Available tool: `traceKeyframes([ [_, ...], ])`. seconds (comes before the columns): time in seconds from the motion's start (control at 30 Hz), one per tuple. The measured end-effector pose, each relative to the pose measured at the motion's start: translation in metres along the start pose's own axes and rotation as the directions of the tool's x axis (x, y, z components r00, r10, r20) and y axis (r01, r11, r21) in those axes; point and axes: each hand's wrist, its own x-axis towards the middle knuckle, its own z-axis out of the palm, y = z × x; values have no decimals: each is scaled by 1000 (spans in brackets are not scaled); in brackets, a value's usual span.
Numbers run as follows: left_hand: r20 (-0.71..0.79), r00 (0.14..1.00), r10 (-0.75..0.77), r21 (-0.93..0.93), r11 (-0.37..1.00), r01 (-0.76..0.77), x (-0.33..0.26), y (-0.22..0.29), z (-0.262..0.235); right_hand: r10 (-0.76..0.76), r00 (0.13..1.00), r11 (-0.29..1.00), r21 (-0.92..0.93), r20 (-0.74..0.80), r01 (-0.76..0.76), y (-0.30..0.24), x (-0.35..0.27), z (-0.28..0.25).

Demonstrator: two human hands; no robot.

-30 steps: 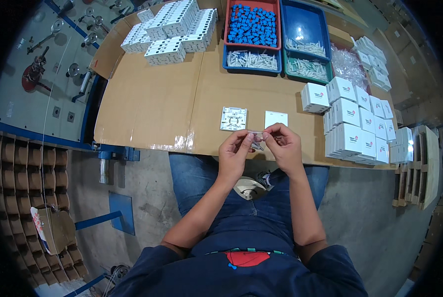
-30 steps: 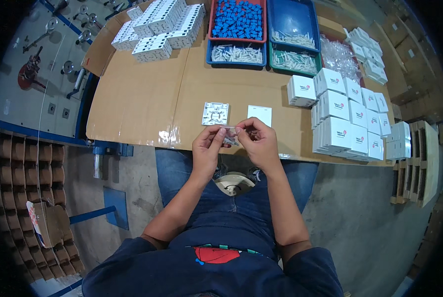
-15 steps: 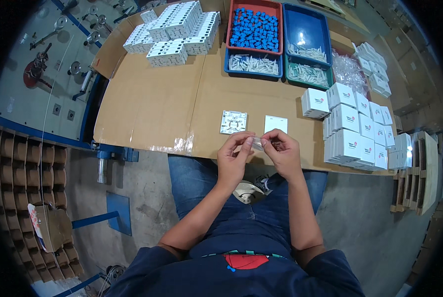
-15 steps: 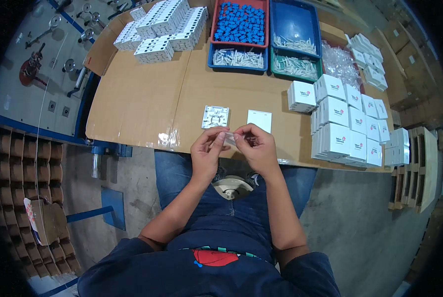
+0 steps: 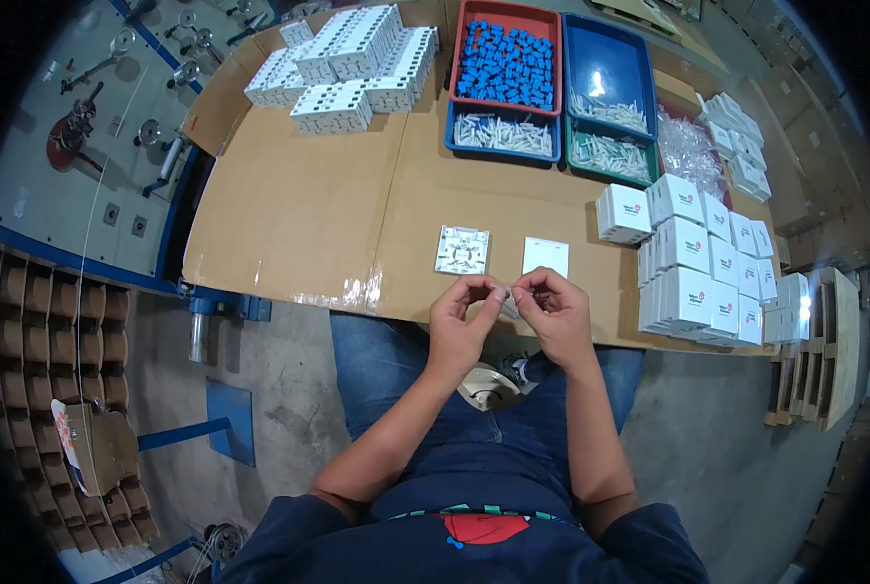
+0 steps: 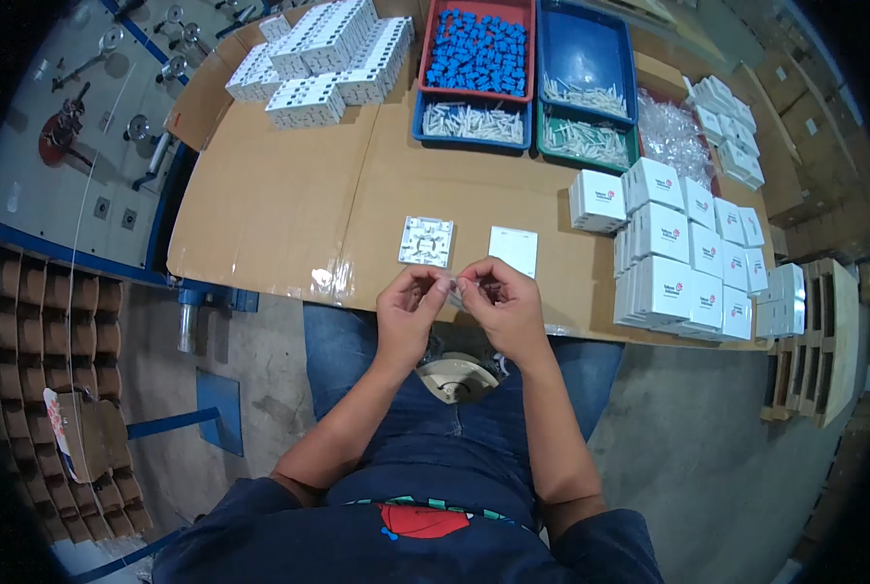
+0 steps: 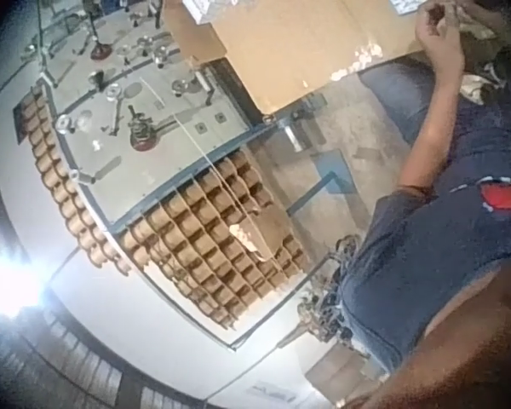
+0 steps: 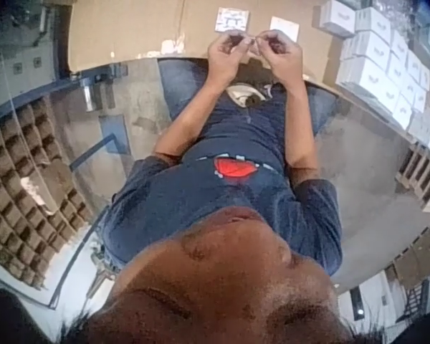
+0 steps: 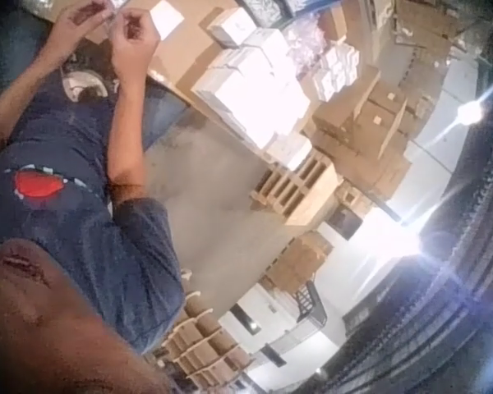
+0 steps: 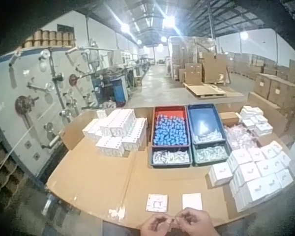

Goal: Manually assemble small electronic components into white plastic housing boxes.

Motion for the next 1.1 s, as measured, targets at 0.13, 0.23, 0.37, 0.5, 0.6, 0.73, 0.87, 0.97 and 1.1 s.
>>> traceKeyframes([
  [0.13, -20, 1000, -12, 12, 1000, 12, 1, 0, 0, -1, 1000, 1000, -28, 2, 1, 4, 1, -1],
  [0.23, -6, 999, -37, -26, 999, 37, 4, 2, 1, -6, 1000, 1000, -3, -1, 6, 2, 4, 0],
  [0.37, 59, 998, -28, -16, 999, 29, 6, 3, -4, 16, 1000, 1000, 15, 22, -16, 4, 4, 1],
  [0.5, 15, 1000, 4, 2, 1000, -4, 3, -8, -10, 28, 999, 999, -26, 41, -27, 6, 3, 6],
  [0.6, 33, 999, -19, -68, 997, 21, 3, -11, -5, 18, 999, 1000, -8, 35, -18, 4, 0, 4],
  [0.73, 170, 979, -110, -127, 983, 132, 3, -14, -9, 16, 1000, 999, 43, 20, -16, -4, 0, 3],
  [0.87, 282, 928, -242, -134, 948, 288, 4, -20, -22, 59, 998, 998, -3, 16, -59, -5, 5, 0],
  [0.97, 242, 876, -417, -142, 878, 458, 0, -28, -34, 80, 996, 991, -110, 49, -74, 2, 6, -8],
  [1.1, 286, 812, -508, -189, 801, 568, 2, -21, -40, 151, 984, 967, -219, 94, -128, 20, 7, -15],
])
